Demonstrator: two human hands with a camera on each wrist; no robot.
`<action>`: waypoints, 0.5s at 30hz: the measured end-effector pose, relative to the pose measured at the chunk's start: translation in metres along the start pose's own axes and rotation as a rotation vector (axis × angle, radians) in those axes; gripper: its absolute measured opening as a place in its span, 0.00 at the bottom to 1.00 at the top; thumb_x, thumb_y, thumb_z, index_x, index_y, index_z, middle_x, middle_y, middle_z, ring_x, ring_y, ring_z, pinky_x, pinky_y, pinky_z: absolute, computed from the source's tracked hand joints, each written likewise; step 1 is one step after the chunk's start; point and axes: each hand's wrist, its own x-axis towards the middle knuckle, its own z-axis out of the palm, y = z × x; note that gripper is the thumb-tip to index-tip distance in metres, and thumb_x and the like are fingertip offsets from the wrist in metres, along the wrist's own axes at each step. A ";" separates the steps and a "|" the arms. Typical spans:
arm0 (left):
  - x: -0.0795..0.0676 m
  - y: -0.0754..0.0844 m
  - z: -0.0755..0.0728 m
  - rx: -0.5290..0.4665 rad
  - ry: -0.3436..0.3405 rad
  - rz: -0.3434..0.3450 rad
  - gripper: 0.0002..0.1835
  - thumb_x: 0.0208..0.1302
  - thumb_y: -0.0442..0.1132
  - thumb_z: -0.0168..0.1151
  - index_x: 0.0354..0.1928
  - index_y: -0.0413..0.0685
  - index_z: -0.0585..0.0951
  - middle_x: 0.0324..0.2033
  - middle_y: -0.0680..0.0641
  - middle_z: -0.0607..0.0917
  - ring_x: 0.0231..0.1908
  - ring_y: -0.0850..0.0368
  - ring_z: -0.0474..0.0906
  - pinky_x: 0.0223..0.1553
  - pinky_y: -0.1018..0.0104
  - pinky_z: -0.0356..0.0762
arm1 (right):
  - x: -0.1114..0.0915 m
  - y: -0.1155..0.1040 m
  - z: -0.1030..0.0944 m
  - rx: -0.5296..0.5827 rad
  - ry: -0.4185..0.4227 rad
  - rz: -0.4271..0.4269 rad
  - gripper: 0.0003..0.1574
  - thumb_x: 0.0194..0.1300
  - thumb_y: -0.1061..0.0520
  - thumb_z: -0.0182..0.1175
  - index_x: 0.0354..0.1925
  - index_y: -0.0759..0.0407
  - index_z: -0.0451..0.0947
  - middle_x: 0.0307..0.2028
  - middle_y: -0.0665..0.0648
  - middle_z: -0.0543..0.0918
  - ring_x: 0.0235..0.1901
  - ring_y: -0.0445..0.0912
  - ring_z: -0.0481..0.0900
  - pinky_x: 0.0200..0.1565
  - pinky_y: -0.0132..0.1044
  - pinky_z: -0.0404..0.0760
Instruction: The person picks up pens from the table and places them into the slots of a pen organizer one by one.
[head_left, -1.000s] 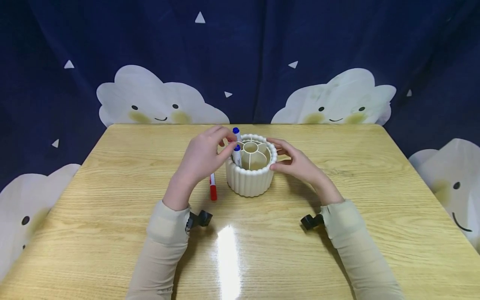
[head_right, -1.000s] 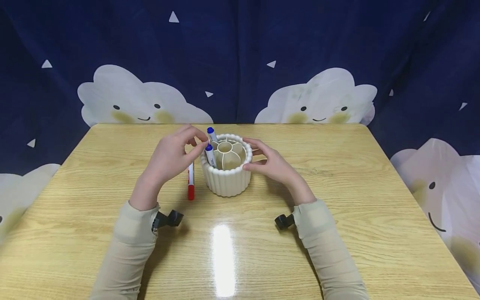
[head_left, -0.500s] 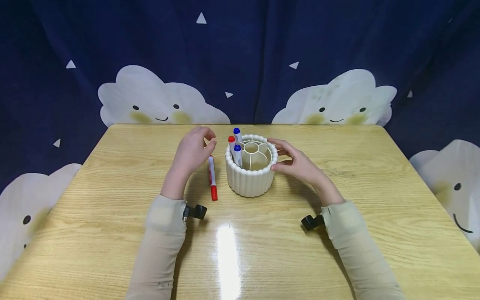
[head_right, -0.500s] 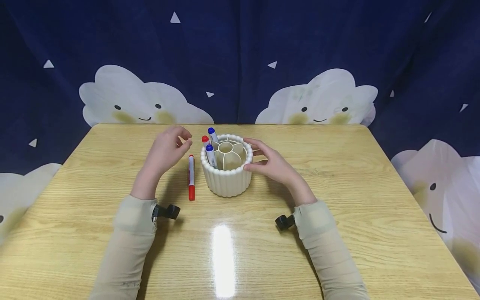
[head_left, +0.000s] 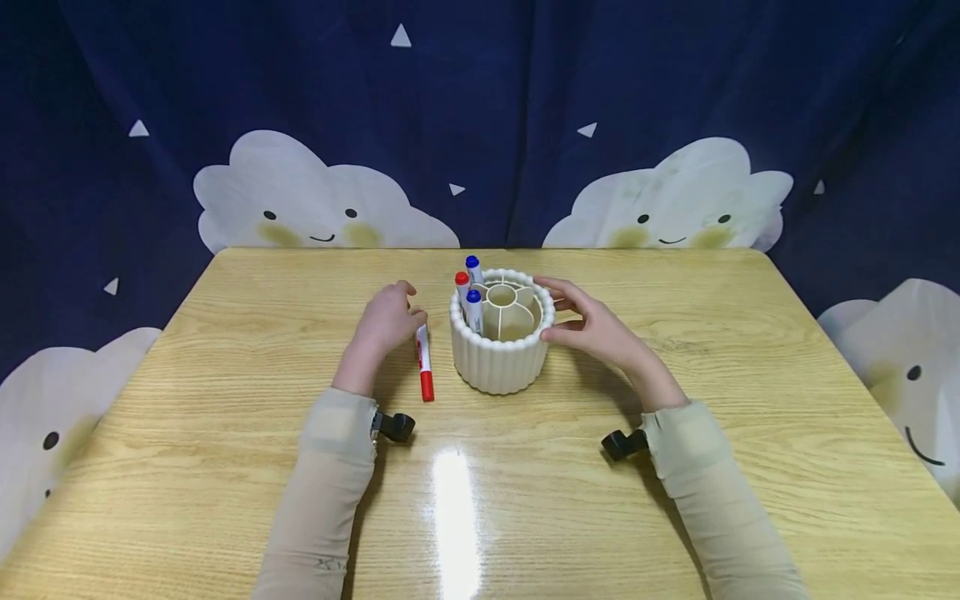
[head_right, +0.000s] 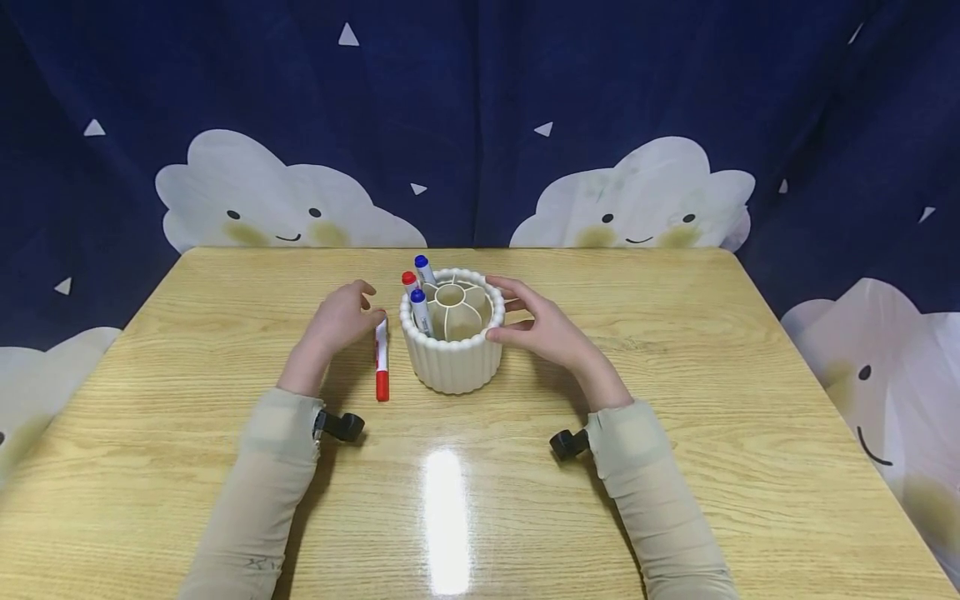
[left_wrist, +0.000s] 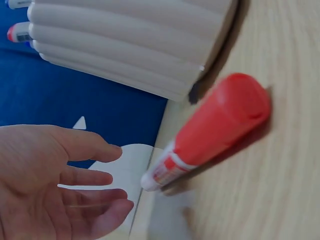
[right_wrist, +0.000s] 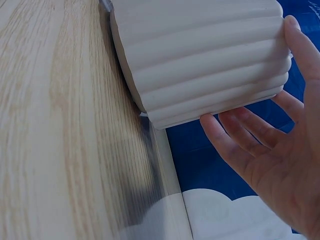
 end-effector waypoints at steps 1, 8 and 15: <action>0.000 -0.001 0.001 0.008 -0.011 -0.007 0.26 0.56 0.40 0.56 0.55 0.31 0.68 0.44 0.34 0.77 0.42 0.43 0.74 0.46 0.52 0.72 | 0.000 0.000 0.000 0.001 0.000 0.001 0.44 0.54 0.64 0.63 0.66 0.58 0.55 0.58 0.64 0.67 0.55 0.54 0.66 0.53 0.52 0.71; 0.002 -0.003 0.009 0.026 -0.070 -0.056 0.29 0.55 0.43 0.60 0.55 0.31 0.67 0.46 0.35 0.77 0.43 0.43 0.73 0.49 0.52 0.71 | -0.001 -0.002 0.000 -0.008 0.003 0.000 0.43 0.55 0.64 0.63 0.66 0.57 0.56 0.57 0.63 0.68 0.55 0.54 0.66 0.53 0.51 0.71; 0.003 -0.004 0.014 0.041 -0.098 -0.057 0.29 0.55 0.42 0.60 0.55 0.31 0.68 0.44 0.36 0.76 0.40 0.46 0.72 0.46 0.55 0.72 | -0.001 -0.002 0.000 -0.010 0.001 0.003 0.44 0.54 0.64 0.63 0.66 0.58 0.56 0.57 0.63 0.68 0.54 0.54 0.67 0.53 0.50 0.72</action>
